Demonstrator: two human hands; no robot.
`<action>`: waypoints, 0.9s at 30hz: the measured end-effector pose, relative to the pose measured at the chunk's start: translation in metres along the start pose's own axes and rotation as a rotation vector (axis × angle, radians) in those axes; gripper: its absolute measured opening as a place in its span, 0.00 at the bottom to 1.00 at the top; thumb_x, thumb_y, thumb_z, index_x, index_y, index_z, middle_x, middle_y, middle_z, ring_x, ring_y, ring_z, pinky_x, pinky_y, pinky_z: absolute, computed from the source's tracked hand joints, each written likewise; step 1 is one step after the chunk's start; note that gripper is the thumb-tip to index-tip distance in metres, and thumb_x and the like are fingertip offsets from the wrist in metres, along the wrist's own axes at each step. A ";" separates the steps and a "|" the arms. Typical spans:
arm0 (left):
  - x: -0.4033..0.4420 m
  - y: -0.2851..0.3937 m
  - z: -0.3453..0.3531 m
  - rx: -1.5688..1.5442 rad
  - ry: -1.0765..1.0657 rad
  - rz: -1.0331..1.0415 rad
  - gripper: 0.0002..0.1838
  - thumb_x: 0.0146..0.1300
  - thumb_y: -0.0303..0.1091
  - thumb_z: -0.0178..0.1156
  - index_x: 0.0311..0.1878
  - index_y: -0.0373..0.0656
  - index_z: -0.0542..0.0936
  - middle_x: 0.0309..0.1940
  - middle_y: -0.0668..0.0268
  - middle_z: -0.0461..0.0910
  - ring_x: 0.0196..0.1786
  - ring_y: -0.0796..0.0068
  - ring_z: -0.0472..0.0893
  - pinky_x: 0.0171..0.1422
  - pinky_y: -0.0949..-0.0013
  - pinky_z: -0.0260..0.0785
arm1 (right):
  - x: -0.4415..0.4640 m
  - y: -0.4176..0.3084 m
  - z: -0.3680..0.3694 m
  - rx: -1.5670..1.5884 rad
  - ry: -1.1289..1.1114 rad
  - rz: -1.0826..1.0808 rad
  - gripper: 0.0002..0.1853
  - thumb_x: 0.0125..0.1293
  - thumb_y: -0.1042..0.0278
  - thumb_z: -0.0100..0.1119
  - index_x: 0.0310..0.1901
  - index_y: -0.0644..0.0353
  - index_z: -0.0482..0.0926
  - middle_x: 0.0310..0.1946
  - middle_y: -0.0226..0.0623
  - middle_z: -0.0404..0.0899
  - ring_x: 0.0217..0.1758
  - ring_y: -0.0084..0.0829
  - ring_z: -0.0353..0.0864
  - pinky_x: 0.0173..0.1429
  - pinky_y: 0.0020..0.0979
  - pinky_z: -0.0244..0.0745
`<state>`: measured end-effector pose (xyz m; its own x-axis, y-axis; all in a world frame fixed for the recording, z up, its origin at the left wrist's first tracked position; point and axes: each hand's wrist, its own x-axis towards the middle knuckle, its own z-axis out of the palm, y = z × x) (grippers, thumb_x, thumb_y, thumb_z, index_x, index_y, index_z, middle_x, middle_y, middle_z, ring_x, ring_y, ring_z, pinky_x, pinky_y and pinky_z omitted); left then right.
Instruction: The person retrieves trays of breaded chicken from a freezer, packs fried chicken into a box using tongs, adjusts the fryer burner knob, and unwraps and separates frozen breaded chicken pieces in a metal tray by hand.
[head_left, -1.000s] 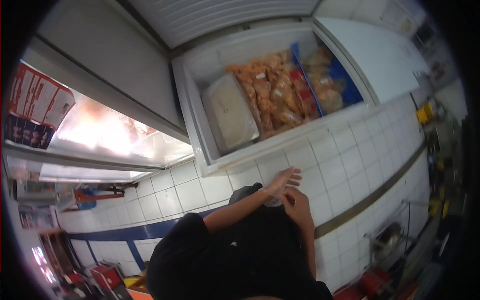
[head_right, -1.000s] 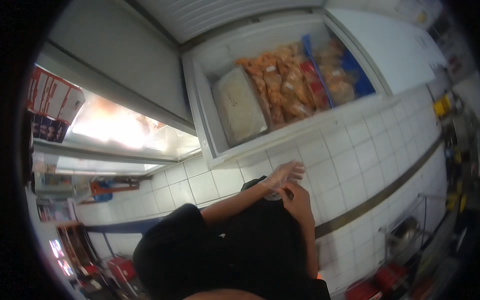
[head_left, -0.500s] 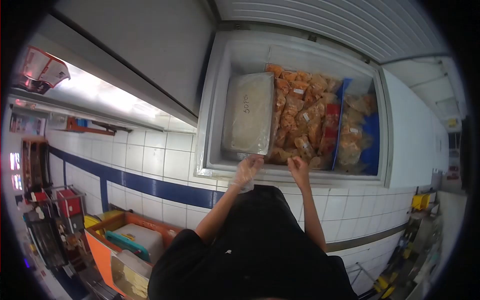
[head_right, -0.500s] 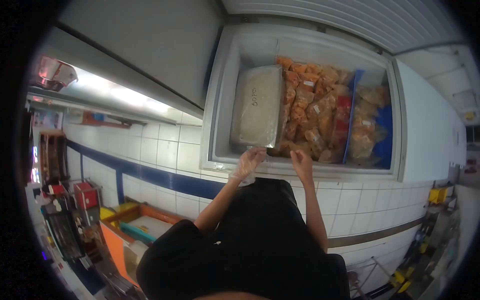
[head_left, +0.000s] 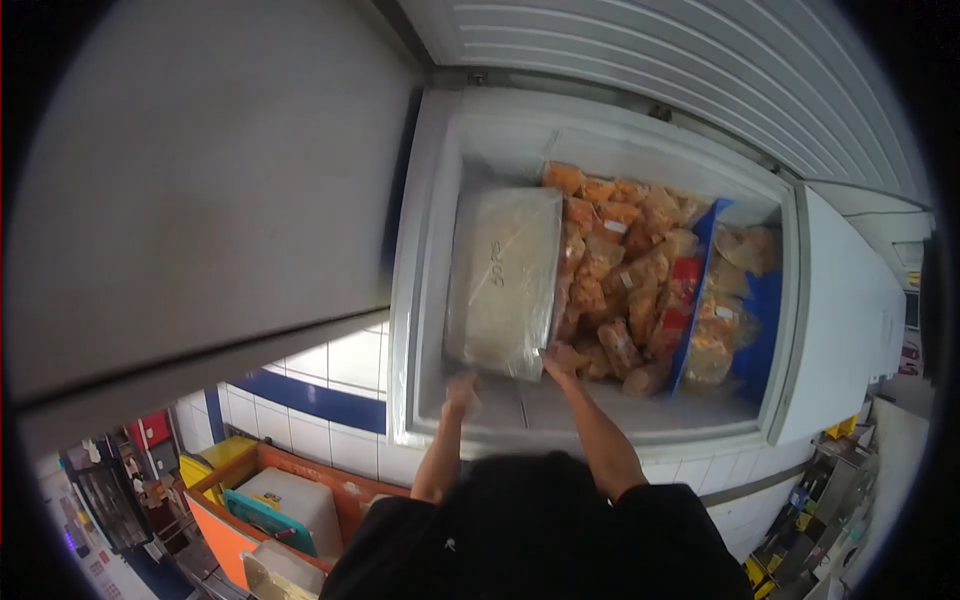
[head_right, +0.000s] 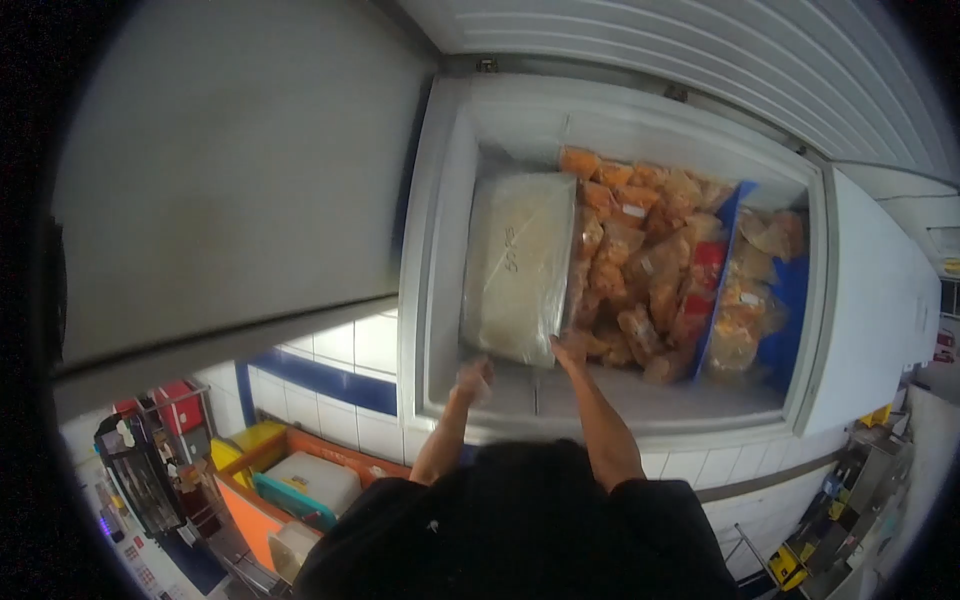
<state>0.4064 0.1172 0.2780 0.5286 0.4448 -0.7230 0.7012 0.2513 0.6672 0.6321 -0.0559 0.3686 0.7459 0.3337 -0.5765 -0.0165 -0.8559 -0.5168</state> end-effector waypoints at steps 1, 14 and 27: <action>0.007 -0.013 0.008 -0.232 0.022 -0.109 0.18 0.66 0.50 0.56 0.31 0.44 0.79 0.24 0.66 0.77 0.24 0.71 0.73 0.32 0.64 0.67 | 0.019 -0.008 0.002 -0.059 0.109 0.050 0.14 0.61 0.62 0.62 0.43 0.63 0.80 0.39 0.45 0.82 0.46 0.42 0.80 0.48 0.40 0.74; 0.068 -0.024 0.058 -0.593 0.154 -0.269 0.36 0.62 0.44 0.58 0.70 0.41 0.58 0.59 0.53 0.73 0.62 0.57 0.73 0.65 0.61 0.67 | 0.318 -0.203 -0.080 -0.324 0.516 -0.697 0.11 0.61 0.62 0.58 0.37 0.61 0.77 0.38 0.44 0.77 0.48 0.44 0.75 0.53 0.47 0.70; 0.074 -0.056 0.046 0.974 -0.152 -0.280 0.42 0.57 0.53 0.61 0.69 0.40 0.61 0.62 0.51 0.72 0.62 0.53 0.75 0.63 0.56 0.67 | 0.382 -0.174 -0.090 -0.524 -0.017 -0.454 0.23 0.67 0.46 0.49 0.35 0.60 0.83 0.35 0.48 0.83 0.42 0.48 0.83 0.47 0.48 0.76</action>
<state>0.4282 0.0963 0.1787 0.2941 0.3465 -0.8908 0.8569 -0.5084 0.0852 0.9794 0.1851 0.2954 0.5920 0.7064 -0.3880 0.6219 -0.7066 -0.3377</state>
